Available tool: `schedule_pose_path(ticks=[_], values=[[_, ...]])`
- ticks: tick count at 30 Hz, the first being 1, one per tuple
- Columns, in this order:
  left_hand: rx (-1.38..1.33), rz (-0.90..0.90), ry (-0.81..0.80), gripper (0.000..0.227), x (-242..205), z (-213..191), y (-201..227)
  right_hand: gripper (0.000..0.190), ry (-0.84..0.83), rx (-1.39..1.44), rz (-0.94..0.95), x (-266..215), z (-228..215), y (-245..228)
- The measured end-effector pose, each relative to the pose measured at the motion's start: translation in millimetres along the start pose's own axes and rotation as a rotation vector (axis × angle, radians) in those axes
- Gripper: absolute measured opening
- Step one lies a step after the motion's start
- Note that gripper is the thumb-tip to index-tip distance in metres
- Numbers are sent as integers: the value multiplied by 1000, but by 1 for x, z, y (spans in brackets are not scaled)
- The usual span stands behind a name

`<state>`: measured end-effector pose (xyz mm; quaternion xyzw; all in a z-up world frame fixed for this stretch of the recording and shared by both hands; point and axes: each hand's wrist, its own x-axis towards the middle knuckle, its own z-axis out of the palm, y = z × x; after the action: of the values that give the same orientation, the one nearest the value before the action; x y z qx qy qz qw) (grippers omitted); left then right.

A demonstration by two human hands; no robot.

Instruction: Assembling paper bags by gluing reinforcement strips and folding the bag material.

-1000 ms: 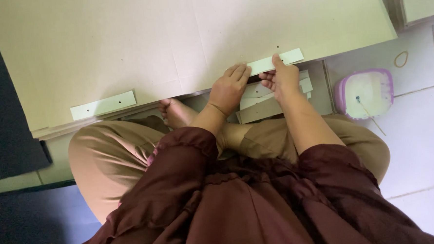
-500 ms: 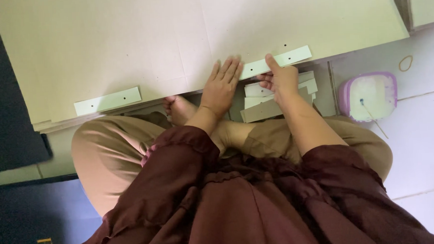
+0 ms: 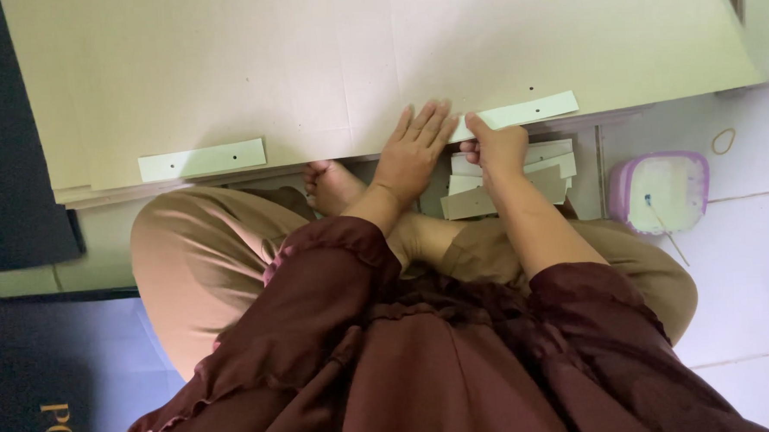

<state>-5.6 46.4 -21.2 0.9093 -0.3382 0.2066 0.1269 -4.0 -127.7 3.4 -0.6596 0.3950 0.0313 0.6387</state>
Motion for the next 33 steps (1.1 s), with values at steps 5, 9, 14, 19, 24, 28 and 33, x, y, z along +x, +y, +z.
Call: schedule_pose_path(ticks=[5, 9, 14, 19, 24, 28, 33], values=[[34, -1, 10, 52, 1, -3, 1, 30, -16, -4, 3, -8, -3, -2], [34, 3, -10, 51, 1, -2, 1, 28, -46, -1, 36, -5, -9, 5], [47, 7, 36, 49, -1, 3, 2, 29, -90, -5, 55, -6, -15, 2], [51, 3, 22, 49, -1, 4, 4, 31, -84, -10, 87, -12, -31, -5], [37, -2, 22, 49, 1, -1, 2, 32, -83, 30, 140, -6, -34, -3], [25, -1, 14, 49, -1, -1, 3, 32, -20, 78, 122, 6, -48, -7], [15, -8, 10, 48, 2, -8, 3, 33, 23, 85, 135, 1, -46, -13]])
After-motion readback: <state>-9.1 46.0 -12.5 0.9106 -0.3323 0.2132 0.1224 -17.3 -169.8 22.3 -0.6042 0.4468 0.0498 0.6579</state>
